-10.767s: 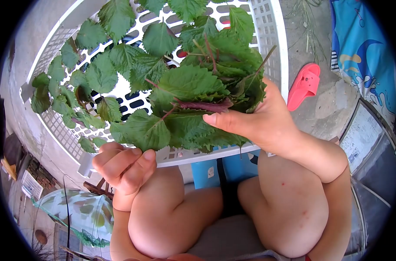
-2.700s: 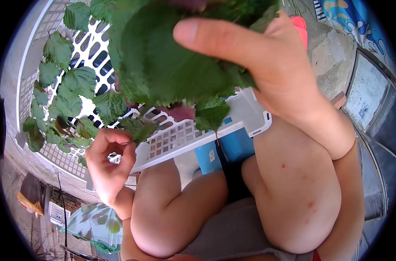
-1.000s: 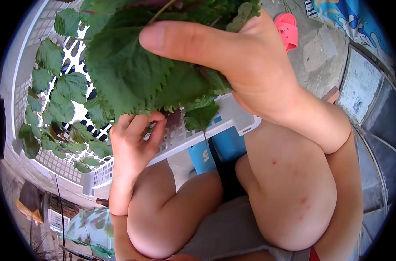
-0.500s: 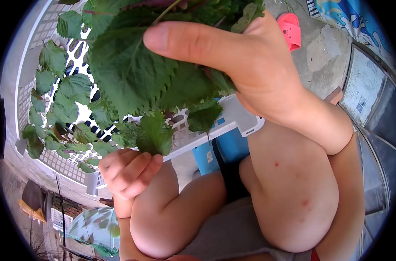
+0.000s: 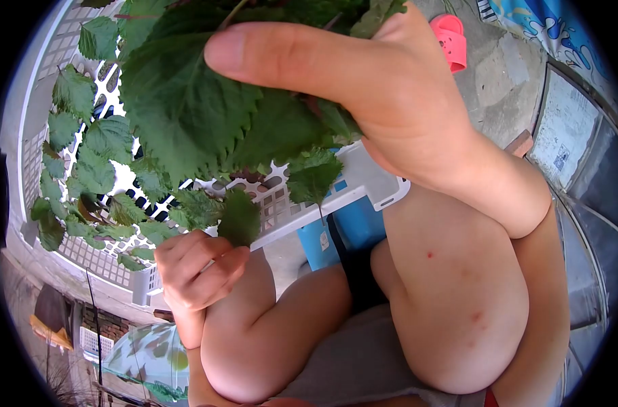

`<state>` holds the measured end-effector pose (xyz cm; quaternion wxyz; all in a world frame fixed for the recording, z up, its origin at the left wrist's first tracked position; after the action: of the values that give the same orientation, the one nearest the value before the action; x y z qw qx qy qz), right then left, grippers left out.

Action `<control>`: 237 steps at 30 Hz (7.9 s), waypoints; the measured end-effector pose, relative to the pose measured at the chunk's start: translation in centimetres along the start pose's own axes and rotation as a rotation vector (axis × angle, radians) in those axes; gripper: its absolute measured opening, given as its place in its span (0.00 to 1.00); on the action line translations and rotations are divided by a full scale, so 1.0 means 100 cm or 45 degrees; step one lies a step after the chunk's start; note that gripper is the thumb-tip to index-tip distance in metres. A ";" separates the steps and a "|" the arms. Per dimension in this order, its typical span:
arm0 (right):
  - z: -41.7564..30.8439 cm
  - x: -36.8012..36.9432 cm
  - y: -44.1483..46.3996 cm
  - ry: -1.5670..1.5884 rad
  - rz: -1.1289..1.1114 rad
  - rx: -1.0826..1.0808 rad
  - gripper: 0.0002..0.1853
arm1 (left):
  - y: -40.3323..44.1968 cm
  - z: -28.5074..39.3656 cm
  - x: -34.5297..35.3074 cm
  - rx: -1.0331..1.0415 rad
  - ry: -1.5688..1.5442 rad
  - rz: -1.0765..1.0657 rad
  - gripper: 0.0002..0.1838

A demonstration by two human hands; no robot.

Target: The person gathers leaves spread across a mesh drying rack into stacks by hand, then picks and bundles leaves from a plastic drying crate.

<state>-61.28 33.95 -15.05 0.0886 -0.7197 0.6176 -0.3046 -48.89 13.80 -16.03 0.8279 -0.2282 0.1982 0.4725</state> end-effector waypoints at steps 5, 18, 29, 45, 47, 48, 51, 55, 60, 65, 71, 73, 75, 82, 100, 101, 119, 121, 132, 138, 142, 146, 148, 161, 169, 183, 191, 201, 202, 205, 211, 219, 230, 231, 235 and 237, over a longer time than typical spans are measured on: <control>0.012 -0.001 -0.007 0.151 0.067 -0.073 0.22 | -0.003 -0.008 0.004 0.050 -0.091 -0.153 0.11; 0.010 0.007 -0.006 0.096 0.152 -0.059 0.25 | -0.003 -0.015 0.011 0.043 0.038 -0.099 0.13; 0.021 0.003 -0.010 0.229 0.244 -0.054 0.23 | -0.002 -0.008 0.014 -0.090 0.001 -0.149 0.11; 0.021 0.009 -0.012 0.245 0.354 -0.068 0.22 | -0.017 -0.025 -0.007 -0.280 0.036 0.024 0.08; 0.021 0.003 -0.012 0.194 0.323 -0.039 0.22 | -0.029 -0.035 -0.012 -0.567 0.161 0.344 0.05; 0.020 0.000 -0.012 0.166 0.289 -0.027 0.22 | -0.039 -0.040 -0.017 -0.741 0.146 0.304 0.06; 0.021 -0.004 -0.012 0.154 0.217 0.010 0.22 | -0.047 -0.050 -0.017 -0.902 0.149 0.517 0.06; 0.021 -0.012 -0.011 0.078 0.197 -0.011 0.22 | -0.056 -0.057 -0.010 -1.035 0.144 0.545 0.08; 0.022 -0.011 -0.011 0.076 0.216 -0.014 0.22 | -0.044 -0.058 -0.001 -1.048 0.127 0.390 0.13; 0.023 -0.011 -0.012 0.060 0.199 0.014 0.24 | -0.041 -0.064 0.005 -0.999 0.061 0.383 0.14; 0.023 -0.014 -0.012 0.032 0.206 -0.008 0.24 | -0.042 -0.062 0.004 -0.964 -0.108 0.295 0.12; 0.022 -0.015 -0.011 0.024 0.201 -0.016 0.24 | -0.042 -0.055 -0.003 -0.505 -0.052 0.409 0.11; 0.021 -0.014 -0.012 0.037 0.203 0.027 0.24 | -0.048 -0.046 -0.010 -0.226 0.023 0.529 0.11; 0.021 -0.002 -0.012 0.048 0.242 0.019 0.23 | -0.065 -0.029 -0.015 -0.151 0.083 0.564 0.14; 0.027 0.000 -0.007 -0.211 -0.041 -0.117 0.17 | -0.042 -0.045 -0.005 -1.020 -1.433 0.652 0.15; 0.027 0.002 -0.008 -0.243 -0.079 -0.089 0.17 | -0.039 -0.042 -0.007 -1.062 -1.487 0.640 0.14; 0.037 0.015 -0.013 -0.147 -0.400 -0.172 0.23 | 0.003 -0.019 -0.003 -0.645 -1.523 0.435 0.15; 0.034 0.016 -0.012 -0.235 -0.372 -0.060 0.26 | 0.001 -0.021 -0.001 -0.637 -1.527 0.446 0.15; 0.035 0.022 -0.013 -0.100 -0.446 0.026 0.28 | 0.008 -0.017 0.001 -0.745 -1.519 0.517 0.24; 0.039 0.027 -0.013 0.092 -0.545 -0.091 0.37 | 0.008 -0.016 0.003 -0.723 -1.369 0.630 0.22; 0.041 0.023 -0.015 -0.195 -0.518 -0.141 0.36 | 0.003 -0.017 0.006 -0.779 -1.252 0.572 0.18; 0.040 0.022 -0.016 -0.278 -0.488 -0.106 0.33 | 0.010 -0.010 0.002 -0.784 -1.330 0.555 0.14; 0.041 0.021 -0.016 -0.230 -0.467 -0.099 0.31 | 0.008 -0.013 0.004 -0.766 -1.295 0.533 0.13; 0.001 0.000 0.000 -0.040 0.005 -0.365 0.21 | -0.006 -0.031 -0.015 -0.539 -1.268 0.798 0.08; -0.004 -0.011 -0.003 0.108 0.209 -0.302 0.17 | -0.012 -0.039 -0.006 -0.735 -1.197 0.710 0.06; -0.014 -0.033 -0.006 0.223 0.264 -0.522 0.14 | 0.025 -0.015 0.020 -0.668 -0.515 0.056 0.11; -0.008 -0.054 -0.008 0.245 0.361 -0.601 0.12 | 0.034 -0.011 0.024 -0.597 -0.399 0.073 0.11; -0.014 -0.051 -0.007 0.198 0.278 -0.403 0.15 | 0.040 -0.009 0.027 -0.572 -0.399 0.078 0.10; -0.015 -0.050 -0.006 0.182 0.291 -0.410 0.15 | 0.039 -0.009 0.027 -0.565 -0.395 0.074 0.10; -0.021 -0.047 -0.006 0.284 0.377 -0.462 0.13 | 0.039 -0.010 0.027 -0.536 -0.371 0.068 0.10; -0.020 -0.049 -0.007 0.239 0.385 -0.475 0.15 | 0.040 -0.007 0.026 -0.536 -0.375 0.063 0.10; -0.024 -0.032 -0.003 0.215 0.287 -0.455 0.15 | 0.039 -0.008 0.026 -0.515 -0.358 0.091 0.11; -0.018 -0.035 -0.004 -0.035 0.537 -0.456 0.13 | 0.041 -0.006 0.021 -0.527 -0.353 0.043 0.11; -0.015 -0.039 -0.004 -0.039 0.522 -0.467 0.14 | 0.040 -0.006 0.021 -0.523 -0.363 0.050 0.11; -0.014 -0.042 -0.006 0.068 0.460 -0.403 0.14 | 0.039 -0.006 0.019 -0.528 -0.352 0.071 0.11; -0.014 -0.044 -0.007 0.238 0.397 -0.351 0.15 | 0.039 -0.007 0.019 -0.515 -0.364 0.055 0.11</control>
<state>-61.65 38.63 -15.05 -0.0221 -0.5896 0.7625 -0.2654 -51.43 16.49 -18.36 0.7747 -0.3157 -0.0147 0.5477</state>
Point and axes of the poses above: each hand's wrist, its own y-axis towards the middle knuckle, its own x-axis out of the palm, z = x × y, the point moved 3 cm from there along y, towards the middle knuckle, and after that the axes turned 13 degrees about -x, right-handed, at the moved point
